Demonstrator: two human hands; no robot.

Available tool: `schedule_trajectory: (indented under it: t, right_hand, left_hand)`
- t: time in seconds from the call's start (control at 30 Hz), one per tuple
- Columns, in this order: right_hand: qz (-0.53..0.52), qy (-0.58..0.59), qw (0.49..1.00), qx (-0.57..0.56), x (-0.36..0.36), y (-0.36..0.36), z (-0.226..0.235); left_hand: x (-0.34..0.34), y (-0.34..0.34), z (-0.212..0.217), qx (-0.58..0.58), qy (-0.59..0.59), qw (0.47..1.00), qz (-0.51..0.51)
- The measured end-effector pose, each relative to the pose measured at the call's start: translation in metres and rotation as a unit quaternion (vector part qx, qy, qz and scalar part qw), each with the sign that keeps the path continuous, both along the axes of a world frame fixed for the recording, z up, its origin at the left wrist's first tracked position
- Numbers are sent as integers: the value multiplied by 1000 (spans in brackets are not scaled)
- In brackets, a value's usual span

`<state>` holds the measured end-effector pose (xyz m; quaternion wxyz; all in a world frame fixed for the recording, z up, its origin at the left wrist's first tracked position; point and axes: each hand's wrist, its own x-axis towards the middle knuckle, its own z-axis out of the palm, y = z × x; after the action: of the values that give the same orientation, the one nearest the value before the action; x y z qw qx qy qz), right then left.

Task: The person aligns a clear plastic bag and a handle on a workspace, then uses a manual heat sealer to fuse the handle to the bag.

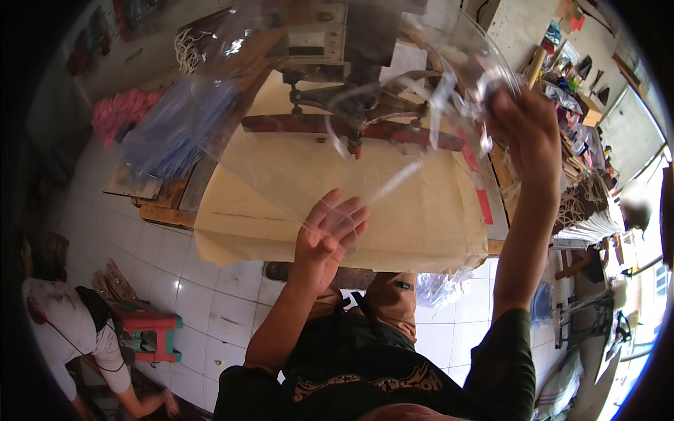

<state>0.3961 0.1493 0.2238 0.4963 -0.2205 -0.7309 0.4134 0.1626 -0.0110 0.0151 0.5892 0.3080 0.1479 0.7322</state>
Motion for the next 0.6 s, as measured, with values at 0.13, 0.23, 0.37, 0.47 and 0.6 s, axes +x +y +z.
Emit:
schedule_trajectory:
  t: [0.13, 0.23, 0.37, 0.47, 0.6]
  right_hand:
    - [-17, 109, 988, -104, 40, -33, -94]
    - [21, 119, 973, -197, 73, -59, -165]
    - [-49, -23, 934, -354, 77, -103, -203]
    - [-99, -72, 918, -378, 73, -117, -215]
    - [-135, -52, 911, -386, 70, -129, -223]
  left_hand:
    - [1, -25, -8, -84, 104, 983, 123]
    - [-2, -39, -10, -159, 175, 963, 133]
    - [-19, -64, -24, -242, 246, 937, 47]
    - [-17, -67, -41, -242, 310, 916, 82]
    - [-7, -72, -44, -273, 316, 899, 129]
